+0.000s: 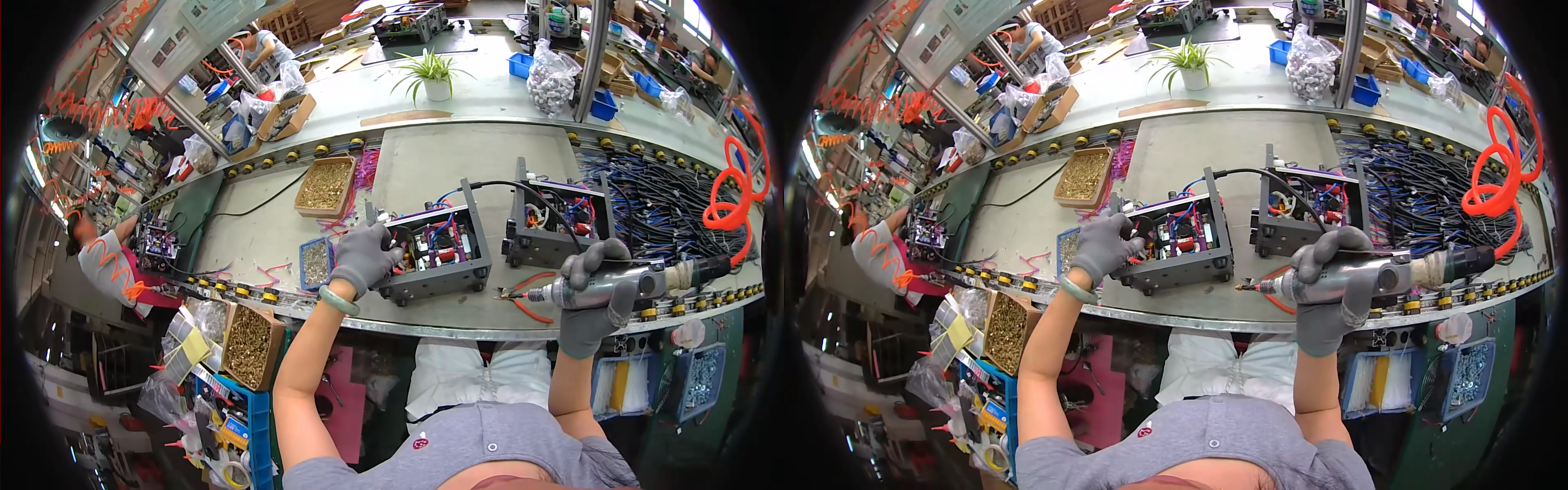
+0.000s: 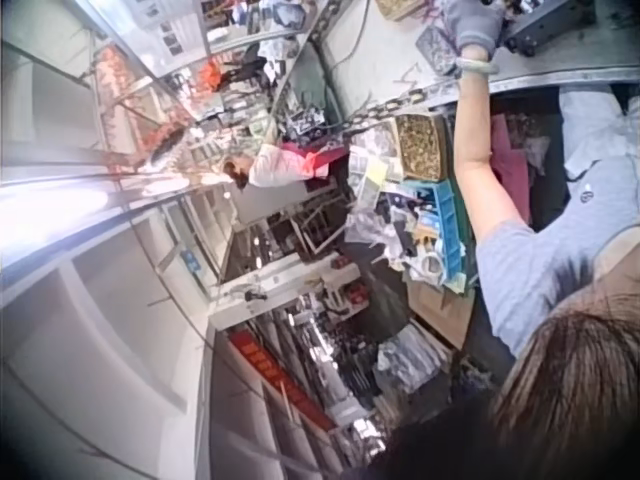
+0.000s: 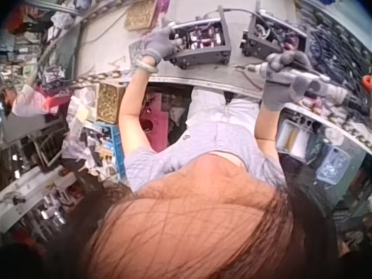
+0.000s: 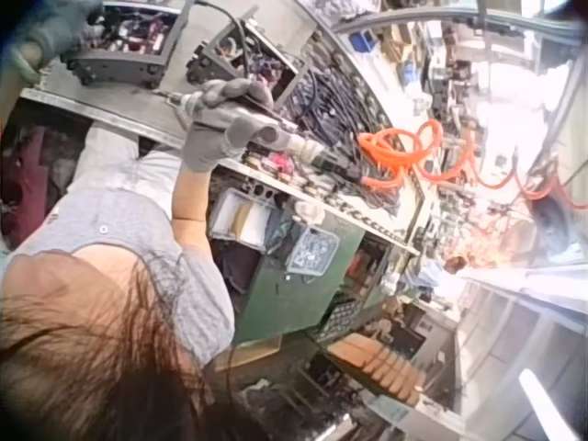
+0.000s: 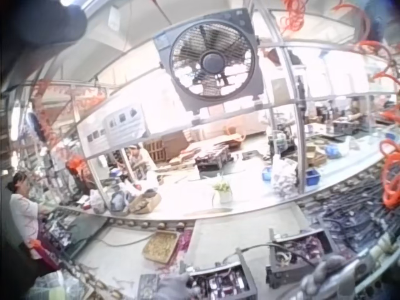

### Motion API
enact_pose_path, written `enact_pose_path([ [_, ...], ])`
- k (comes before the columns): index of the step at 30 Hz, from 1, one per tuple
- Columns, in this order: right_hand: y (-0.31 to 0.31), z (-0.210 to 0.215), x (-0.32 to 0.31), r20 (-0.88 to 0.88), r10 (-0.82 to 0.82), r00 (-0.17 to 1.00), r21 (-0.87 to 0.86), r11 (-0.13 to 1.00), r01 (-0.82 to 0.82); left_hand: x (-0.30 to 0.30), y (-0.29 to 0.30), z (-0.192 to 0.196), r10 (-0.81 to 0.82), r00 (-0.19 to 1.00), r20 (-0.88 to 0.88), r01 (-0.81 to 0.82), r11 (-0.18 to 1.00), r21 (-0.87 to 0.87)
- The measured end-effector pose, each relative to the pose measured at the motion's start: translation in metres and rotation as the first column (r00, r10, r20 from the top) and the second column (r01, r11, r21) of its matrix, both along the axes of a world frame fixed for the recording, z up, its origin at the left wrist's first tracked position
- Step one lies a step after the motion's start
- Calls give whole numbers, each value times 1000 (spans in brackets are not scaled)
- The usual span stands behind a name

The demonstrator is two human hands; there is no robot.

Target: The person assembles electronic devices on a factory workbench. They connect wires to circuit boards, use pliers to strip wire insulation, and use a pneumatic screwdriver to fasten screws into the device housings. The person handles multiple units sequentially, moving them along the assembly line.

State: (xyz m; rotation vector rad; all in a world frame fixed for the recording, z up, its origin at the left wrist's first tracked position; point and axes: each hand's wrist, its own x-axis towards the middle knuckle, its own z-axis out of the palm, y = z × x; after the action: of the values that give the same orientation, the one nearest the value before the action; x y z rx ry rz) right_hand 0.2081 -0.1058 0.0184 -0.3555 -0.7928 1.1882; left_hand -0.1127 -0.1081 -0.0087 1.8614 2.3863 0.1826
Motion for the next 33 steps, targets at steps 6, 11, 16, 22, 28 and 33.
enact_pose_path([
  [6,7,-6,-9,-63,103,993,-15,994,-104,5,9,13,-188,981,-36,179,968,-178],
  [11,12,-6,-20,-66,212,975,-10,977,-213,-9,18,4,-209,975,72,219,960,-176],
  [16,20,-9,-37,-106,301,948,-16,953,-304,-3,22,-1,-208,975,77,219,959,-181],
  [22,33,-15,-67,-210,421,883,49,906,-420,-4,12,-17,-257,966,-5,257,966,16],
  [28,75,-22,-125,-224,420,880,-22,900,-435,-6,25,-9,-370,928,-35,360,918,-169],
  [33,92,-37,-163,-55,431,901,-73,898,-434,-7,31,-6,-389,920,-56,368,902,-225],
])
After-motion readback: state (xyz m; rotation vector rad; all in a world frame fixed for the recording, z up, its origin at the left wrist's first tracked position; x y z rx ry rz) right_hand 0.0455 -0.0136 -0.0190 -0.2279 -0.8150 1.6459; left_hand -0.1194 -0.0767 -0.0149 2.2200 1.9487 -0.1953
